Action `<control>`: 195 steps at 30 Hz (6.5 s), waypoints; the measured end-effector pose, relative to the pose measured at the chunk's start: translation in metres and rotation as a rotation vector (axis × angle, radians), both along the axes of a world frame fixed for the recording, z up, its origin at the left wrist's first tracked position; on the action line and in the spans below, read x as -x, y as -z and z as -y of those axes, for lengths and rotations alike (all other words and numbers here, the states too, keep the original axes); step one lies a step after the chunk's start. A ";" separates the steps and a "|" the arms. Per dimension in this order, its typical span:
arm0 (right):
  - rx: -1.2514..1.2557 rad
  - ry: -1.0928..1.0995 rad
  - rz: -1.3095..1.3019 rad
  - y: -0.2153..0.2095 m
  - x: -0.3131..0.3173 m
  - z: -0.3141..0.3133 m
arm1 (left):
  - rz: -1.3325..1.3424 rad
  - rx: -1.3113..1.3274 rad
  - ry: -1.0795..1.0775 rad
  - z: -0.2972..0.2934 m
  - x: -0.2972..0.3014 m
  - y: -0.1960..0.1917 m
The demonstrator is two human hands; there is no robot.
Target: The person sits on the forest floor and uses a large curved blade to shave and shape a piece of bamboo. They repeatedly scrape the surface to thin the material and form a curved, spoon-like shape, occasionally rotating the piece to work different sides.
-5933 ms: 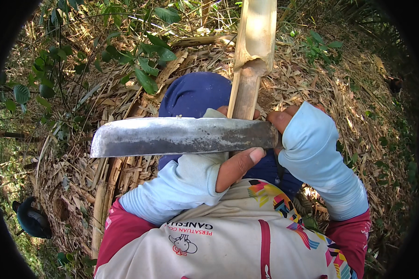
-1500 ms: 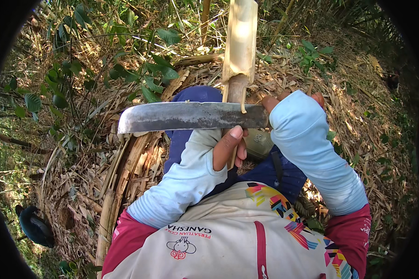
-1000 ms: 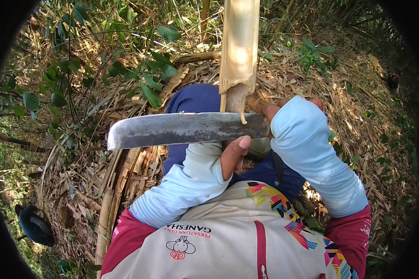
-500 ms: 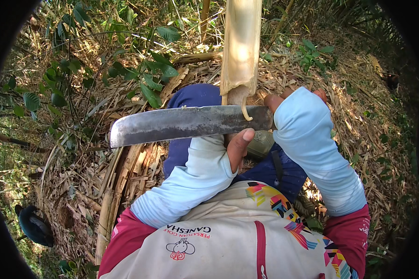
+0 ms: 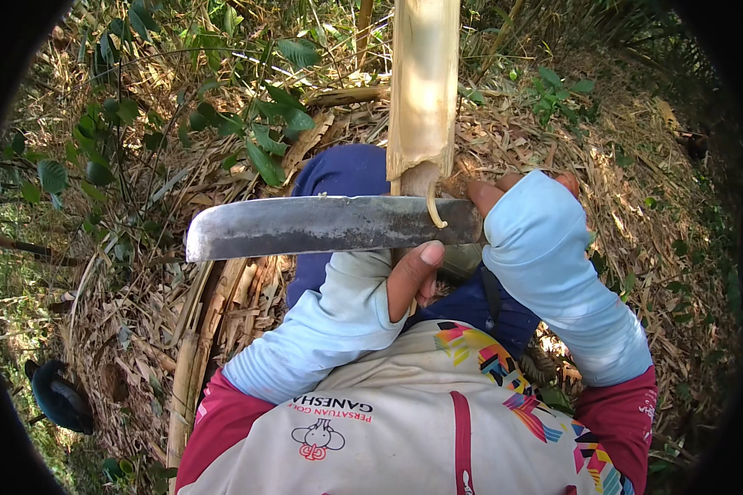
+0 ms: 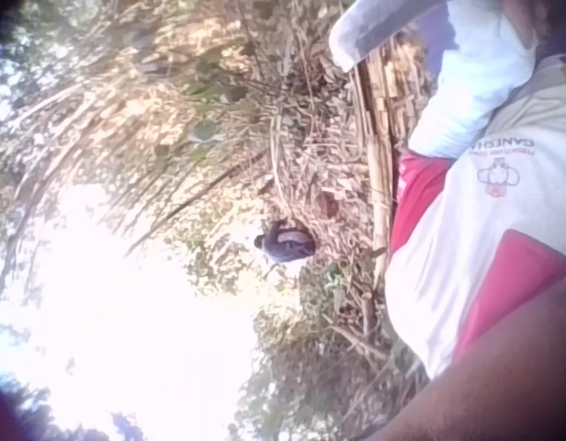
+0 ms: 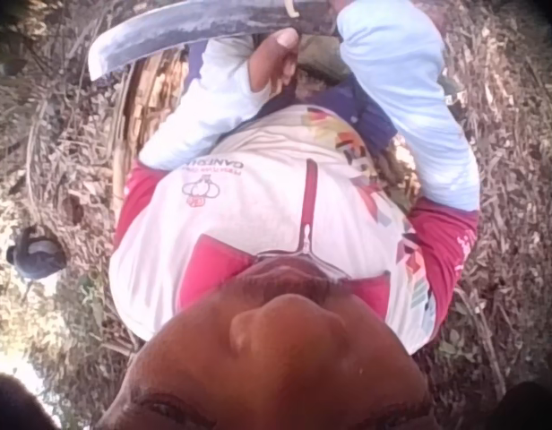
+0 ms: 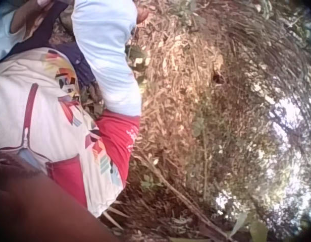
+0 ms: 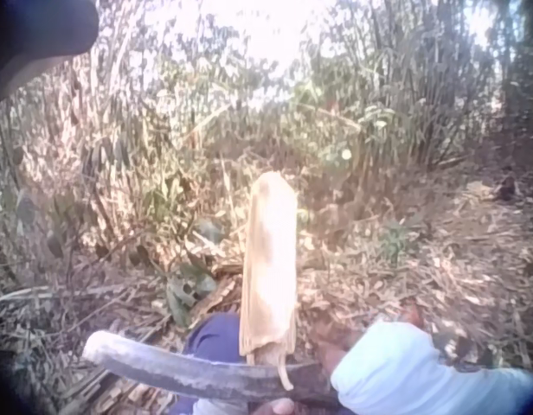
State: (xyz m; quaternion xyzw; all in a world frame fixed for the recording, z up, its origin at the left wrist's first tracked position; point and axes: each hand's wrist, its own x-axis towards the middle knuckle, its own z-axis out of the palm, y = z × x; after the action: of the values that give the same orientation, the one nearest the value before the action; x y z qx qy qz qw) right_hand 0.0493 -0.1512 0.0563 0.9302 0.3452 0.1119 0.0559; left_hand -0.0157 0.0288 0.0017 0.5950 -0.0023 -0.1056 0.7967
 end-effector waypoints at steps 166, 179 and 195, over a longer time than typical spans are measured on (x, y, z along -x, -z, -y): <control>0.014 0.287 -0.464 0.004 -0.010 -0.023 | -0.079 -0.151 0.015 -0.001 -0.010 0.002; 0.164 0.344 -0.592 0.000 -0.016 -0.026 | -0.019 -0.234 0.035 -0.003 -0.009 -0.001; 0.133 0.253 -0.505 0.012 -0.014 -0.028 | -0.024 -0.275 -0.029 -0.004 -0.006 0.009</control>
State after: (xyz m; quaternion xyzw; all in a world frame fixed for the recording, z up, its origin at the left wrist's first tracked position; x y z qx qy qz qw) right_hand 0.0636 -0.1228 0.0443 0.9585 0.2362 -0.1540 0.0428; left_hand -0.0093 0.0333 -0.0071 0.6974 0.0303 -0.1004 0.7090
